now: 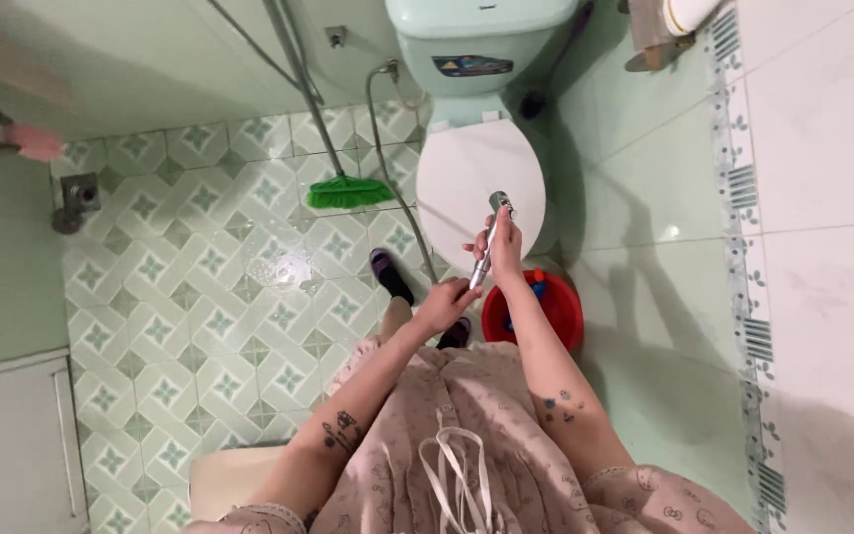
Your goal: The person scrubs the toilet bowl with a purple toilet brush, then uses a handheld bidet sprayer to rinse the brush and the toilet surfaces. They wipe the toilet tank and seat with a red sponge while spraying water, then rinse the interior bowl again.
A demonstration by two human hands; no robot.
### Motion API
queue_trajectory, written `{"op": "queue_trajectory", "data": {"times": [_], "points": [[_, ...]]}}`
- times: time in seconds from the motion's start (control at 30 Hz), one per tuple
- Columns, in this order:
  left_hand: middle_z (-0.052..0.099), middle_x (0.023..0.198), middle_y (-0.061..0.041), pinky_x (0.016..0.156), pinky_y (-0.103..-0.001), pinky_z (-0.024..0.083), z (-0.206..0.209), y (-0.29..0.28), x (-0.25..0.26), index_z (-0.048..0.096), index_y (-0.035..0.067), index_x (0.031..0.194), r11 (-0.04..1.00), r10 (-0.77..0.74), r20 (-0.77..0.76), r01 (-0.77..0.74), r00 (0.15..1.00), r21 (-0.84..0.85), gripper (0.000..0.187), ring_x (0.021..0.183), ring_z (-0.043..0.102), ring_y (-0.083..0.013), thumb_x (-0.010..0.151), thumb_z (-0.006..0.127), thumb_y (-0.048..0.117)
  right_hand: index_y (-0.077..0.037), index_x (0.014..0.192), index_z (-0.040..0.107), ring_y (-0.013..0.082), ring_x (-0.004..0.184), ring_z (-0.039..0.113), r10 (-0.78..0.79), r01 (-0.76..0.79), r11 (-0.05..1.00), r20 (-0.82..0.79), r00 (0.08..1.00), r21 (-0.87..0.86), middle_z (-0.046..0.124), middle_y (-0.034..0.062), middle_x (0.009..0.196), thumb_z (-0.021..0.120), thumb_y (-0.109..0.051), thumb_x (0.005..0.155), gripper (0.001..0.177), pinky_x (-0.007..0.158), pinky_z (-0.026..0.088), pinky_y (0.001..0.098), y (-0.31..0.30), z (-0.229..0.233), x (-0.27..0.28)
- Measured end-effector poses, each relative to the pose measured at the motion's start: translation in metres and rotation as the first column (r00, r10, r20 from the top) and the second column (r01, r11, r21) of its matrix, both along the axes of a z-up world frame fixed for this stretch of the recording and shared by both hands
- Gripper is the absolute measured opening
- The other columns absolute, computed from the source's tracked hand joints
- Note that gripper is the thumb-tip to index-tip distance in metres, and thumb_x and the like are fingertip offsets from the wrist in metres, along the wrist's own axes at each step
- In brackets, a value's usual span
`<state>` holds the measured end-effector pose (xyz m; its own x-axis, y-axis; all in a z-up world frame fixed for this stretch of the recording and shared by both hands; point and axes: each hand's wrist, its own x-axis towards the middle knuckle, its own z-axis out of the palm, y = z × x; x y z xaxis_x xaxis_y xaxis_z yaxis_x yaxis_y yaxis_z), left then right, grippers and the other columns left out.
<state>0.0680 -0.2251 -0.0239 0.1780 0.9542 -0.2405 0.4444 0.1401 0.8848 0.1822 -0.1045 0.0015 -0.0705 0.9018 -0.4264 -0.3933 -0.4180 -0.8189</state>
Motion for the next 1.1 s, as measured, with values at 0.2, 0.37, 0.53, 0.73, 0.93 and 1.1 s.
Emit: {"op": "queue_trajectory", "data": {"times": [0.2,0.37,0.53,0.73,0.93,1.1], "points": [[0.068,0.092,-0.026,0.081,-0.055,0.056,-0.003,-0.017,-0.025,0.072,0.006,0.095,0.996,0.084,0.046,-0.085,0.995,0.007,0.042,0.092,0.069,-0.0520,0.107,0.062,0.045,-0.009,0.099,0.050,0.0224,0.035,0.058,-0.099,0.088,0.994,0.160,0.982,0.070,0.053,0.0103,0.051,0.044,-0.057,0.110,0.049,0.062,0.071,0.0465,-0.020,0.011,-0.023],[0.075,0.108,-0.016,0.074,-0.041,0.060,-0.013,-0.006,-0.060,0.055,0.014,0.138,0.969,0.162,0.237,-0.109,0.958,-0.221,0.053,0.089,0.076,-0.0302,0.102,0.072,0.048,-0.011,0.102,0.054,0.0190,0.040,0.065,0.108,-0.133,0.988,0.261,0.959,0.078,0.061,0.0041,0.056,0.044,-0.059,0.112,0.050,0.055,0.069,0.0375,-0.014,0.011,-0.060],[0.075,0.093,-0.019,0.067,-0.038,0.059,0.003,0.049,-0.098,0.038,0.003,0.142,0.955,0.245,0.340,-0.166,0.908,-0.245,0.051,0.072,0.073,-0.0295,0.110,0.057,0.037,-0.008,0.101,0.055,0.0213,0.047,0.068,0.137,-0.188,0.975,0.339,0.931,0.122,0.066,0.0114,0.061,0.046,-0.057,0.112,0.051,0.050,0.062,0.0352,0.016,0.028,-0.117],[0.075,0.086,-0.015,0.081,-0.052,0.056,-0.013,0.126,-0.191,0.050,0.012,0.141,0.960,0.233,0.146,-0.204,0.961,-0.189,0.042,0.084,0.073,-0.0384,0.113,0.047,0.042,-0.011,0.115,0.072,0.0287,0.097,0.066,0.283,-0.365,0.931,0.582,0.762,0.025,0.071,0.0138,0.102,0.047,-0.063,0.110,0.058,0.086,0.055,0.0426,0.098,0.025,-0.189],[0.066,0.083,-0.016,0.074,-0.048,0.052,0.016,0.198,-0.269,0.056,0.016,0.130,0.965,0.252,0.216,-0.230,0.943,-0.123,0.028,0.078,0.065,-0.0342,0.113,0.049,0.037,-0.005,0.138,0.057,0.0454,0.128,0.061,0.204,-0.190,0.976,0.138,0.969,-0.111,0.061,0.0296,0.139,0.031,-0.080,0.103,0.087,0.109,0.052,0.0552,0.168,0.063,-0.261],[0.052,0.068,0.000,0.045,-0.022,0.043,0.024,0.240,-0.286,0.060,0.014,0.123,0.964,0.262,0.528,-0.190,0.808,-0.187,0.019,0.051,0.050,-0.0099,0.114,0.047,0.025,-0.015,0.114,0.061,0.0435,0.114,0.072,-0.195,0.019,0.952,-0.558,0.806,-0.305,0.069,0.0245,0.132,0.041,-0.079,0.098,0.069,0.107,0.055,0.0604,0.242,0.060,-0.269]]}}
